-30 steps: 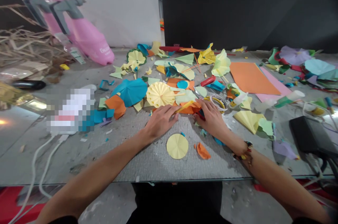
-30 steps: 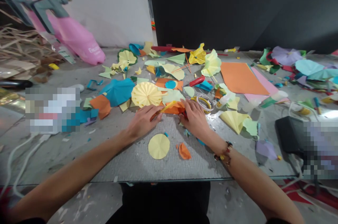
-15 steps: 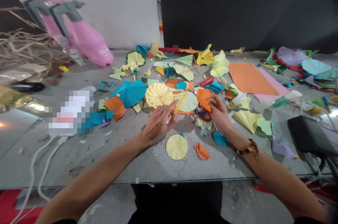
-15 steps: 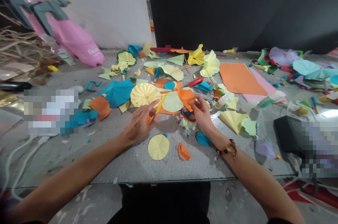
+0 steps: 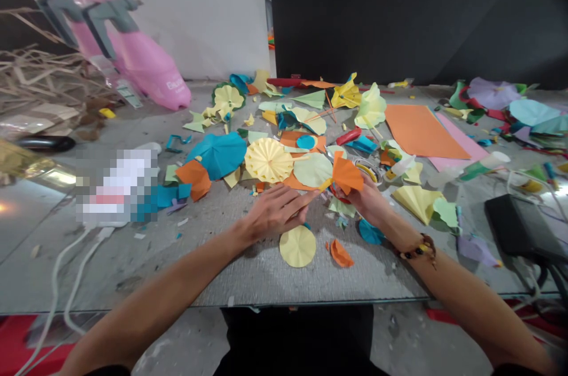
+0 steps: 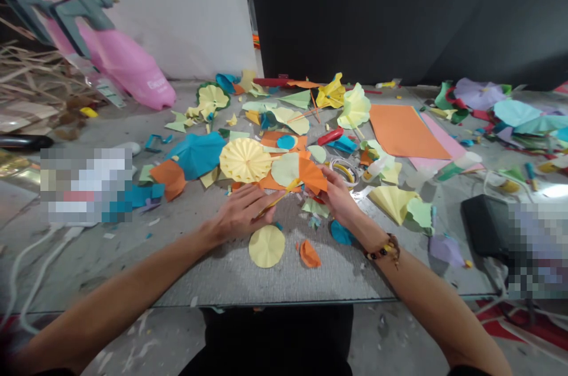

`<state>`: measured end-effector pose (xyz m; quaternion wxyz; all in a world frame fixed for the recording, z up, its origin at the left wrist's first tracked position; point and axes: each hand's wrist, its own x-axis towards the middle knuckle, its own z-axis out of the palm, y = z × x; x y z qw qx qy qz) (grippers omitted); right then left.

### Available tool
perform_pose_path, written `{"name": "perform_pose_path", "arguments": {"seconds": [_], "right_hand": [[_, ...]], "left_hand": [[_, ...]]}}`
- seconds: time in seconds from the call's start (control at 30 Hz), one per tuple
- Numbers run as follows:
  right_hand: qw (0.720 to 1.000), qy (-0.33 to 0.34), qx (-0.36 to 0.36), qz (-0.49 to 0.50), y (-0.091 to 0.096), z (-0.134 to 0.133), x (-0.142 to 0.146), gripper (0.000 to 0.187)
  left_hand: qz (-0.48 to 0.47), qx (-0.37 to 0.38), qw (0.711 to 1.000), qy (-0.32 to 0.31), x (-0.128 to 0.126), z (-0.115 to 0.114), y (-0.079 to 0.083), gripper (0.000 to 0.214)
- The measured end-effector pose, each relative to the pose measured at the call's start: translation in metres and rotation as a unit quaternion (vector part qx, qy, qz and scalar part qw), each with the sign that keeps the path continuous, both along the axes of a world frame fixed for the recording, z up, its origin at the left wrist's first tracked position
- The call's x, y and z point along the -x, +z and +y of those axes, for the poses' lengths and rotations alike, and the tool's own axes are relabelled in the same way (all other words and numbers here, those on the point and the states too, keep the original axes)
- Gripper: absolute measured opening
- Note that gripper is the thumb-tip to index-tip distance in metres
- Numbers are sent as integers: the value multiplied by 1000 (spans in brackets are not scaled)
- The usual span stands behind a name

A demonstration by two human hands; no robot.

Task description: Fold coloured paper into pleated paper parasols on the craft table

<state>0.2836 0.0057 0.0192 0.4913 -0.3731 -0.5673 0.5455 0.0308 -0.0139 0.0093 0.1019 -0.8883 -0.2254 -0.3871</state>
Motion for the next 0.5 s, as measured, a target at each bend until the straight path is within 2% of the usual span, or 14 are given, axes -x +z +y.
{"name": "perform_pose_path", "arguments": {"seconds": [0.37,0.5], "right_hand": [[1000,-11,20,19,0,0,0,21],[999,-17,31,31,-2,1,0,27]], "left_hand": [[-7,9,1000,-4,3,2,-1,47],[19,18,1000,-6,5,3,-4,47]]}}
